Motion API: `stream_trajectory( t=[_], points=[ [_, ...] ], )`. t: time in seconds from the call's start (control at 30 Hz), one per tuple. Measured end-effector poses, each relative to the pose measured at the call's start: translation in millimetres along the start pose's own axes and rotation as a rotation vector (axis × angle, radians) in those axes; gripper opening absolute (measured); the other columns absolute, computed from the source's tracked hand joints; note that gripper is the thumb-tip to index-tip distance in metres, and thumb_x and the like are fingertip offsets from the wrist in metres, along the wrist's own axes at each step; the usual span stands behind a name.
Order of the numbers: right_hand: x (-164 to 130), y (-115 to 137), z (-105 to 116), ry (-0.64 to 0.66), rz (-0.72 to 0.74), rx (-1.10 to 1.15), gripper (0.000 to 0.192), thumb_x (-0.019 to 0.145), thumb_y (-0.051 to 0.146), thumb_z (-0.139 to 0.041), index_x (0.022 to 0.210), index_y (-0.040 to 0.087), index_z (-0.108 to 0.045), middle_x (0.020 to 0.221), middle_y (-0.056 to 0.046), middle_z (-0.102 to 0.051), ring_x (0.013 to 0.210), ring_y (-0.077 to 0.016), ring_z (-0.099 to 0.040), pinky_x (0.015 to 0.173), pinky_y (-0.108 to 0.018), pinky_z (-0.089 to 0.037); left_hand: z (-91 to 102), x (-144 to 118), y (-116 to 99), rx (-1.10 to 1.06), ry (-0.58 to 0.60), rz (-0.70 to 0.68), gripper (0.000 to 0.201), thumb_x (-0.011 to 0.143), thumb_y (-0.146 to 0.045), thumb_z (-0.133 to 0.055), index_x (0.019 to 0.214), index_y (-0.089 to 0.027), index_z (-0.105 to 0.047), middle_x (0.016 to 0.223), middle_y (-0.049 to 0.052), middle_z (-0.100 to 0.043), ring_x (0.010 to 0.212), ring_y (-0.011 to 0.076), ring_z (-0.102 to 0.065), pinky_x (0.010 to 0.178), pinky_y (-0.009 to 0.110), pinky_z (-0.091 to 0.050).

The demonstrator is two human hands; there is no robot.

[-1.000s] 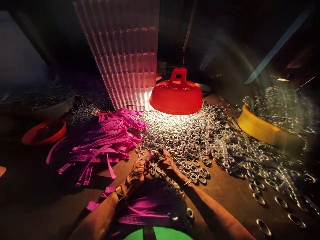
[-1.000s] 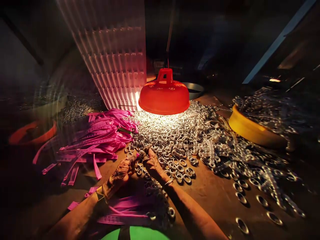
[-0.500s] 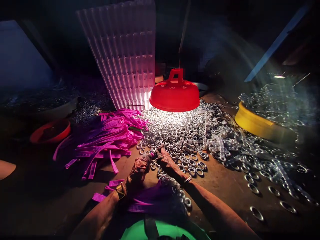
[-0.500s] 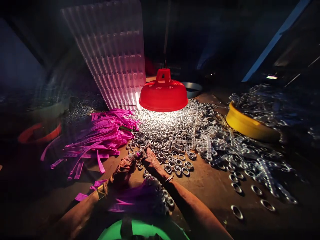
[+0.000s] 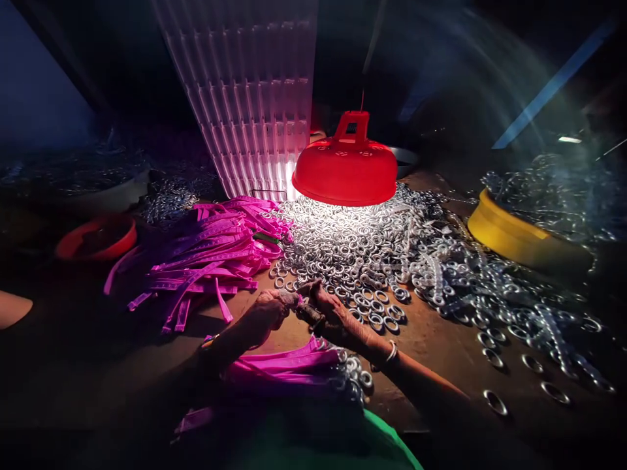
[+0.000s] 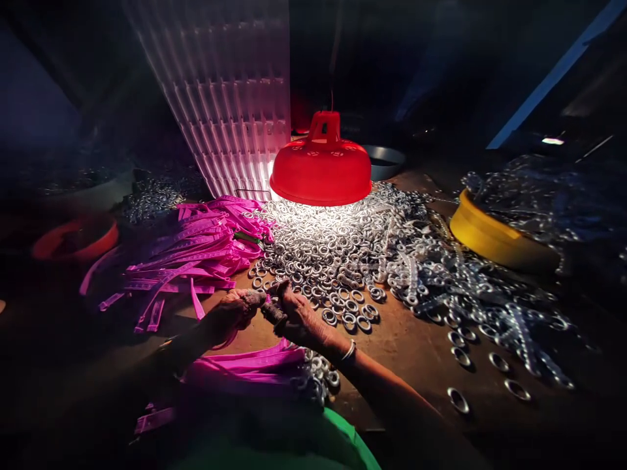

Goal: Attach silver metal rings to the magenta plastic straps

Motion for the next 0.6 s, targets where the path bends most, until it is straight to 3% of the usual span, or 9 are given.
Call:
stream_trajectory(
  t=[0.13, 0.2, 0.3, 0.37, 0.47, 0.6],
  points=[
    [-38, 16, -12, 0.126, -0.028, -0.181, 0.017, 0.09, 0.027, -0.045, 0.103, 0.018, -0.04, 0.059, 0.006, -0.048, 0.044, -0.0067, -0.033, 0.043, -0.021, -0.021, -0.1, -23, -16, 0.168, 0.16, 0.135, 0.038, 0.061, -0.048, -0.07, 0.061, -0.014, -0.053, 0.04, -0.009, -0.031, 0.036, 0.0029, -0.02, 0.039, 0.023, -0.009],
    [-57, 20, -20, 0.099, 0.036, -0.323, 0.019, 0.09, 0.024, -0.046, 0.105, 0.017, -0.038, 0.057, 0.006, -0.05, 0.044, -0.0066, -0.033, 0.045, -0.023, -0.016, 0.1, -30, -8, 0.254, 0.253, 0.176, 0.039, 0.07, -0.049, -0.065, 0.06, -0.014, -0.052, 0.043, -0.009, -0.03, 0.04, 0.0038, -0.02, 0.041, 0.024, -0.01],
    [-78, 21, -28, 0.054, 0.119, -0.419, 0.021, 0.089, 0.024, -0.045, 0.107, 0.017, -0.037, 0.059, 0.003, -0.055, 0.046, -0.0085, -0.037, 0.046, -0.026, -0.014, -3.5, -40, 13, 0.266, 0.338, 0.18, 0.048, 0.069, -0.054, -0.066, 0.052, -0.015, -0.043, 0.046, -0.008, -0.028, 0.044, 0.0041, -0.021, 0.044, 0.024, -0.011],
    [-84, 22, -31, 0.084, 0.09, -0.384, 0.03, 0.085, 0.028, -0.048, 0.11, 0.017, -0.036, 0.061, 0.001, -0.059, 0.047, -0.01, -0.04, 0.046, -0.026, -0.017, -8.2, -48, 24, 0.172, 0.354, 0.148, 0.051, 0.068, -0.058, -0.065, 0.053, -0.015, -0.043, 0.048, -0.005, -0.034, 0.046, 0.005, -0.026, 0.045, 0.023, -0.016],
    [-85, 22, -33, 0.127, -0.072, -0.203, 0.044, 0.081, 0.038, -0.056, 0.115, 0.017, -0.037, 0.069, -0.001, -0.064, 0.052, -0.012, -0.048, 0.047, -0.024, -0.027, -14.1, -62, 32, 0.065, 0.331, 0.094, 0.046, 0.077, -0.054, -0.061, 0.063, -0.01, -0.055, 0.058, -0.001, -0.047, 0.055, 0.008, -0.04, 0.051, 0.022, -0.028],
    [-84, 24, -41, 0.128, -0.204, -0.035, 0.029, 0.094, 0.044, -0.037, 0.105, 0.019, -0.048, 0.069, 0.0, -0.06, 0.057, -0.011, -0.052, 0.05, -0.022, -0.035, -16.5, -67, 46, -0.001, 0.256, 0.099, 0.042, 0.078, -0.05, -0.064, 0.068, -0.009, -0.061, 0.061, 0.001, -0.054, 0.056, 0.0089, -0.046, 0.053, 0.021, -0.033]
  ],
)
Point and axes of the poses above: each hand's wrist, its own x-axis towards the middle knuckle, its own z-axis out of the back of the hand, y = z × x, the point moved 1 cm from there along x, towards the middle knuckle
